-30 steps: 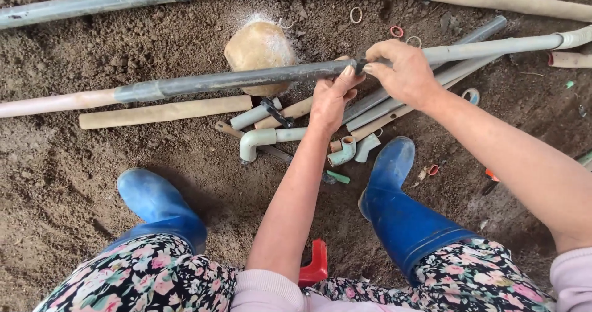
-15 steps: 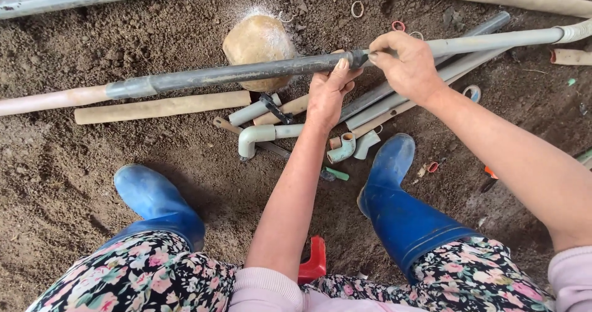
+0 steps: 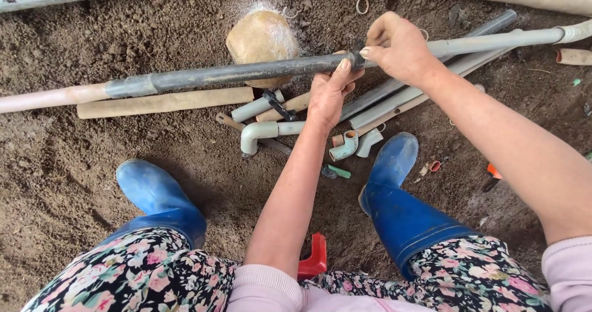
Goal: The person assembles a pipe system by inserting a green pipe into a gray pipe and securing the joint with black tape. They also handle a white elbow pipe and other pipe segments scattered on the ground.
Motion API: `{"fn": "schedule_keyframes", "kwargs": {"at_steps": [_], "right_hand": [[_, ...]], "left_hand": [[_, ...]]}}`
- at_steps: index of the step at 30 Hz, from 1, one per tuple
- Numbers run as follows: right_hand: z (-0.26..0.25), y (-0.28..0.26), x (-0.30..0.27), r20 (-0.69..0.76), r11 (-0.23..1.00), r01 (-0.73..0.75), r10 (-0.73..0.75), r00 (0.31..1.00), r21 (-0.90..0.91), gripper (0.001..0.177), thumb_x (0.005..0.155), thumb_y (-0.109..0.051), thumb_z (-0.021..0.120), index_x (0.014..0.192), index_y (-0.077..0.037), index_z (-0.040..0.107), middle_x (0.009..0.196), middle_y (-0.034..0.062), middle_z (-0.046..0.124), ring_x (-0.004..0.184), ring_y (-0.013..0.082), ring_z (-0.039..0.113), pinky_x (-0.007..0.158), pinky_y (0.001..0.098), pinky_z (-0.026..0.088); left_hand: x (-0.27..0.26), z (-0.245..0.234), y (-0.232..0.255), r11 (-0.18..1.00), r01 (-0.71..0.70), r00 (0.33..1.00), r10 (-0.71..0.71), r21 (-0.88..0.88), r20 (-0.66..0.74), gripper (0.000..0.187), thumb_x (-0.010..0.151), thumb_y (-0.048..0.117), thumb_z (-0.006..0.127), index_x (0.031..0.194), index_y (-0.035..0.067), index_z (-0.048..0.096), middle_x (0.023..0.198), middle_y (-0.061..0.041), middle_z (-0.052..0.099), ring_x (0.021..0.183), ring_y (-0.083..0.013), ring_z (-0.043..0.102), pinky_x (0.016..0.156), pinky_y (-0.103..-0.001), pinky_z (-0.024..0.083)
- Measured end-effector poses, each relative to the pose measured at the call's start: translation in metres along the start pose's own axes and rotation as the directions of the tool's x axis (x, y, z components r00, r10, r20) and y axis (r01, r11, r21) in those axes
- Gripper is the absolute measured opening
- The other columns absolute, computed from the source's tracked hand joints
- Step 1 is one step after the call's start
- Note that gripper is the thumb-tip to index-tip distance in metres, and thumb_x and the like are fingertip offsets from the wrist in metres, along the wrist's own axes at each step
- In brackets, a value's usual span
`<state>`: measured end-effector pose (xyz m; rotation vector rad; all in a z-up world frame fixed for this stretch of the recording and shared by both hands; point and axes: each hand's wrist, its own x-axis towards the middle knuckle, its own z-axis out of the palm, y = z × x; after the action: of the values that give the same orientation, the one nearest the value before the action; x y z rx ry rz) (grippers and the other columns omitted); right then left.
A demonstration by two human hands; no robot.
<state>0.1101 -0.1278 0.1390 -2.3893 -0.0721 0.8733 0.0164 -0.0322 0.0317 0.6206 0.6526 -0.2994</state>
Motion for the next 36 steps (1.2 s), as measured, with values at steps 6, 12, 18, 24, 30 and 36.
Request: {"fn": "schedule_keyframes", "kwargs": {"at_steps": [6,12,18,24,30,36], "right_hand": [[0.017,0.043,-0.001,-0.032,0.84,0.447,-0.478,0.878,-0.306,0.007,0.094,-0.002,0.058,0.1,-0.001,0.061,0.097,0.0124,0.061,0.092,0.0252,0.055,0.084,0.0393,0.044],[0.008,0.008,-0.008,0.229,0.839,0.365,-0.294,0.928,-0.403,0.024,0.096,-0.009,0.04,0.112,-0.002,0.056,0.108,0.015,0.06,0.106,0.0324,0.052,0.099,0.0505,0.035],[0.01,-0.017,-0.001,0.356,0.838,0.151,0.055,0.933,-0.524,0.021,0.085,-0.011,0.05,0.106,-0.011,0.052,0.1,0.0122,0.058,0.091,0.0316,0.052,0.092,0.0482,0.035],[0.026,-0.006,0.01,0.247,0.831,0.178,-0.051,0.968,-0.527,0.014,0.084,-0.009,0.057,0.097,-0.005,0.055,0.086,0.0112,0.06,0.085,0.0307,0.055,0.09,0.048,0.036],[0.024,-0.012,0.022,0.182,0.833,0.197,-0.118,0.976,-0.517,0.014,0.08,-0.001,0.052,0.094,-0.004,0.052,0.086,0.0165,0.057,0.086,0.0357,0.053,0.089,0.0496,0.035],[0.032,-0.018,0.029,0.185,0.788,0.157,-0.056,0.981,-0.596,0.029,0.087,-0.024,0.068,0.102,-0.005,0.053,0.09,0.0133,0.059,0.087,0.0341,0.055,0.089,0.0472,0.036]], "left_hand": [[0.004,-0.003,-0.001,1.0,0.017,1.0,-0.017,0.001,0.003,0.034,0.081,0.031,0.067,0.11,0.015,0.059,0.105,-0.007,0.069,0.09,-0.0211,0.069,0.073,-0.03,0.041],[0.006,-0.006,0.0,0.998,0.047,0.999,-0.047,0.031,0.006,0.035,0.076,0.032,0.07,0.103,0.013,0.062,0.102,-0.008,0.07,0.089,-0.0213,0.069,0.072,-0.031,0.044],[0.01,-0.009,-0.003,0.993,0.083,0.996,-0.081,0.088,-0.03,0.039,0.071,0.036,0.072,0.096,0.006,0.068,0.089,-0.011,0.072,0.086,-0.0183,0.067,0.069,-0.032,0.047],[-0.002,0.006,0.023,0.971,0.106,0.989,-0.081,0.212,-0.124,0.04,0.066,0.04,0.069,0.083,0.005,0.064,0.073,-0.003,0.058,0.066,-0.0136,0.051,0.06,-0.032,0.045],[-0.022,0.018,0.048,0.92,-0.043,0.998,0.056,0.389,-0.02,0.054,0.076,0.039,0.057,0.12,0.006,0.055,0.121,-0.015,0.062,0.114,-0.0267,0.058,0.101,-0.042,0.045],[-0.044,0.006,0.077,0.735,0.13,0.992,-0.096,0.666,-0.087,0.038,0.082,0.031,0.055,0.112,0.007,0.055,0.113,-0.009,0.064,0.104,-0.0187,0.061,0.092,-0.033,0.051]]}}
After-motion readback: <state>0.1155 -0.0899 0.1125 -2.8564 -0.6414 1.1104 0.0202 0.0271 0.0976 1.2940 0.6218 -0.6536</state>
